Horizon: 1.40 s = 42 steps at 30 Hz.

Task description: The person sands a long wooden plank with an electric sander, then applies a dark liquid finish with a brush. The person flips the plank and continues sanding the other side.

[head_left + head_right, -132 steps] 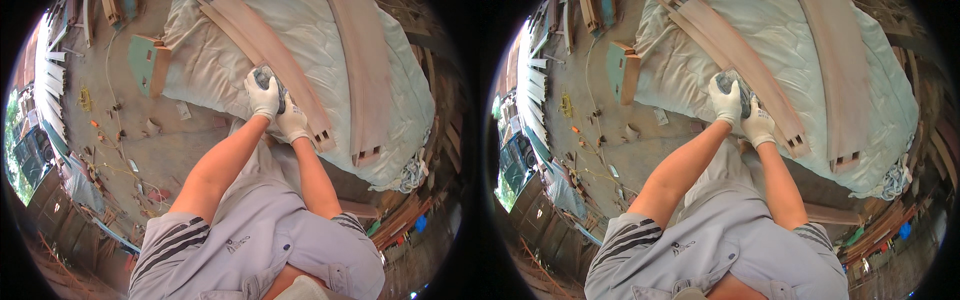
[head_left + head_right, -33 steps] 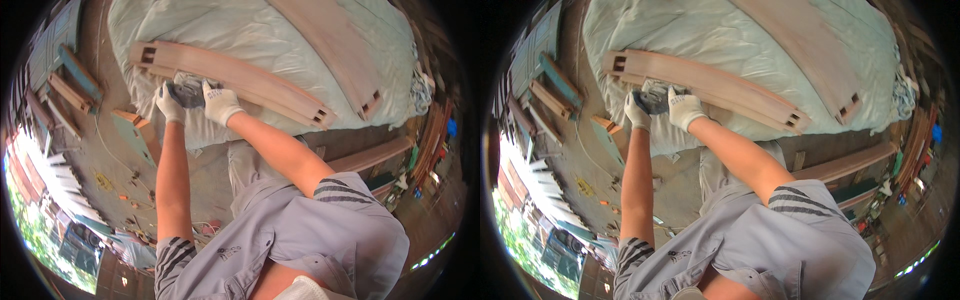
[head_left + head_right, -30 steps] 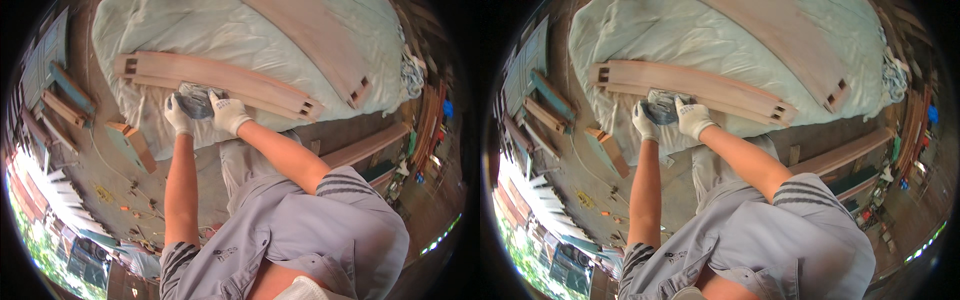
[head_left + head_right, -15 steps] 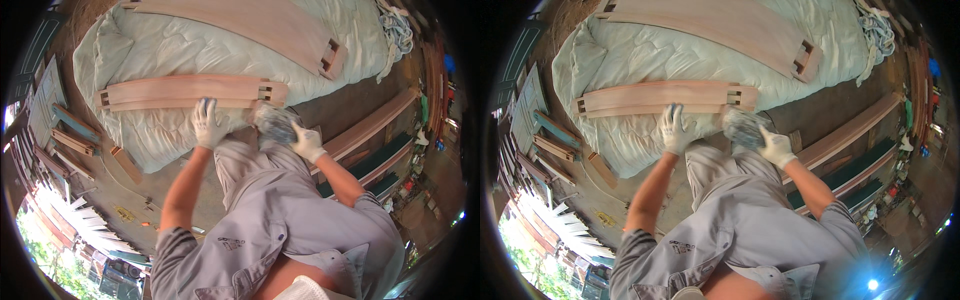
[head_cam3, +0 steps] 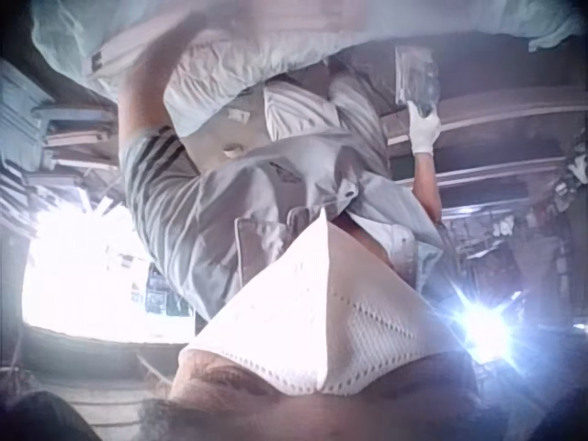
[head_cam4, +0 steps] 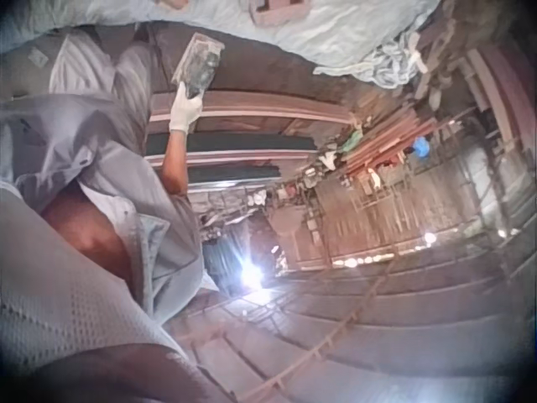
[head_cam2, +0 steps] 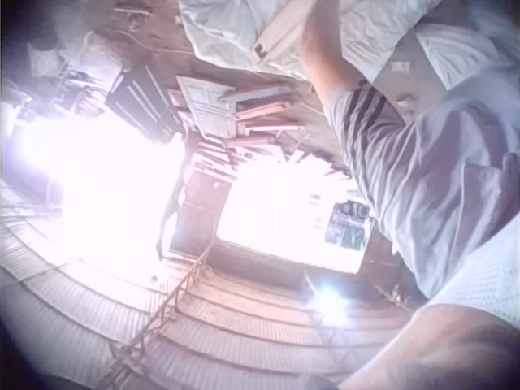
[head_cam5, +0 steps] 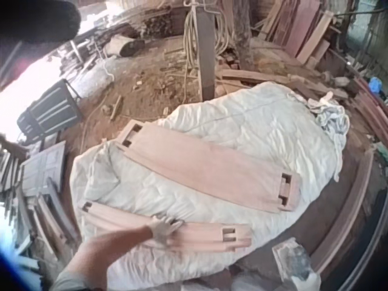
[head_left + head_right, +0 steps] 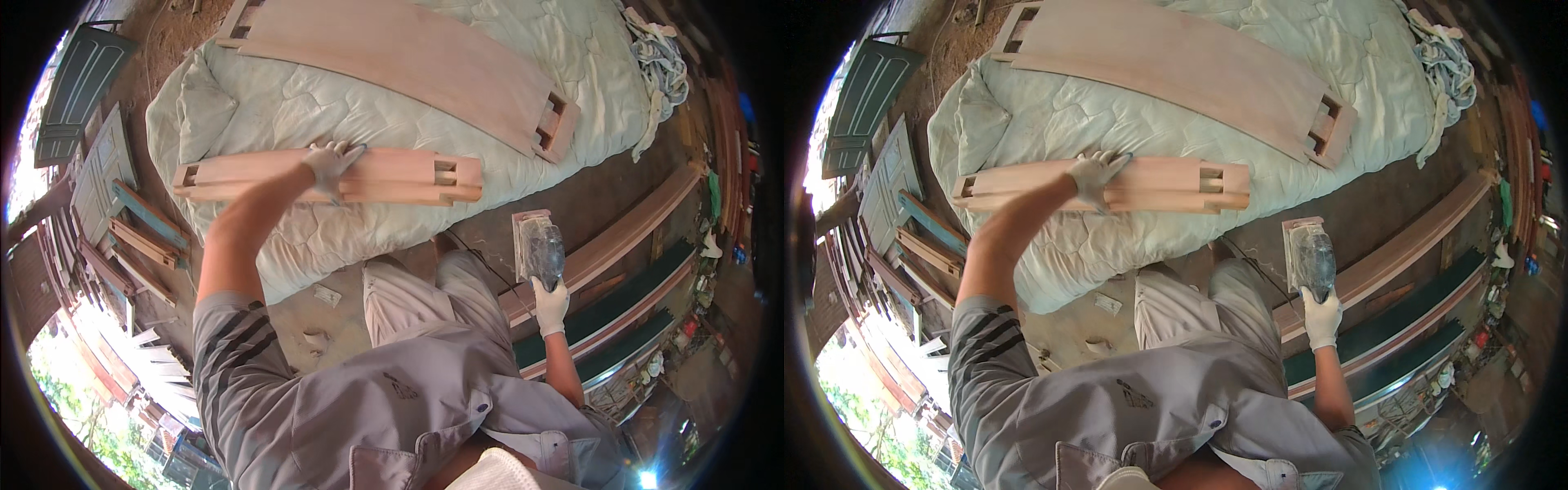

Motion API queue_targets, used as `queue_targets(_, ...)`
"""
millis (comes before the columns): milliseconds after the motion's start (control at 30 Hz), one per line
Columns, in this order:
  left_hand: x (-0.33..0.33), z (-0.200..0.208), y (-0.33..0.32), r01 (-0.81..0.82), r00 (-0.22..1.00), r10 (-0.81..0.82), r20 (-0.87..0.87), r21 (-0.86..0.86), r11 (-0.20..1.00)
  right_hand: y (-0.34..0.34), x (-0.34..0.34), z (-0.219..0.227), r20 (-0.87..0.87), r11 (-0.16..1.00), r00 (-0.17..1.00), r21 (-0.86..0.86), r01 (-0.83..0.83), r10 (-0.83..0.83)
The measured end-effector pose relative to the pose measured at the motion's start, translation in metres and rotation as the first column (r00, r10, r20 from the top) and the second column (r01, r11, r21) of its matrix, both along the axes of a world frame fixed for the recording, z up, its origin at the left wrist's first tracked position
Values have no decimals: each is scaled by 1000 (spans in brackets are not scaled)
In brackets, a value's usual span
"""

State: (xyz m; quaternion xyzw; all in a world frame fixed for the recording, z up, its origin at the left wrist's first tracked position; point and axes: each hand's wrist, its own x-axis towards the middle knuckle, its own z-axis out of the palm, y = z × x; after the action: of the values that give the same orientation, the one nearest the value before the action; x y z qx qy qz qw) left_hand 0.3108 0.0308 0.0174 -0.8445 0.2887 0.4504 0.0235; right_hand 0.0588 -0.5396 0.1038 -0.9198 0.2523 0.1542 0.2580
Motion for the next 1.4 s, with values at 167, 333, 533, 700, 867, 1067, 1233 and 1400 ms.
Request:
queue_targets(167,103,-23,53,-461,855,417,-309,-85,883,27,7,17,-49,946,972,225,235,-230)
queue_targets(333,78,-25,73,-166,938,198,286,-132,977,70,31,41,-5,879,939,350,324,-345)
queue_targets(533,80,-11,72,-125,988,127,89,-25,992,59,30,44,-7,870,955,411,273,-296)
queue_targets(700,30,-4,42,-84,987,92,132,-68,994,35,56,43,232,948,970,285,-145,78)
queue_targets(867,-53,-17,-53,-210,931,262,253,-214,954,38,136,55,177,876,885,152,-457,431)
queue_targets(1067,-103,-21,-39,-438,779,527,339,-307,845,37,202,10,128,575,567,-30,-818,814)
queue_targets(1233,-131,33,14,-636,683,632,365,-128,761,96,240,4,94,337,335,-4,-941,937)
queue_targets(1400,-170,55,-1,-657,281,901,-331,-751,-70,223,237,12,-124,209,198,79,-975,972)
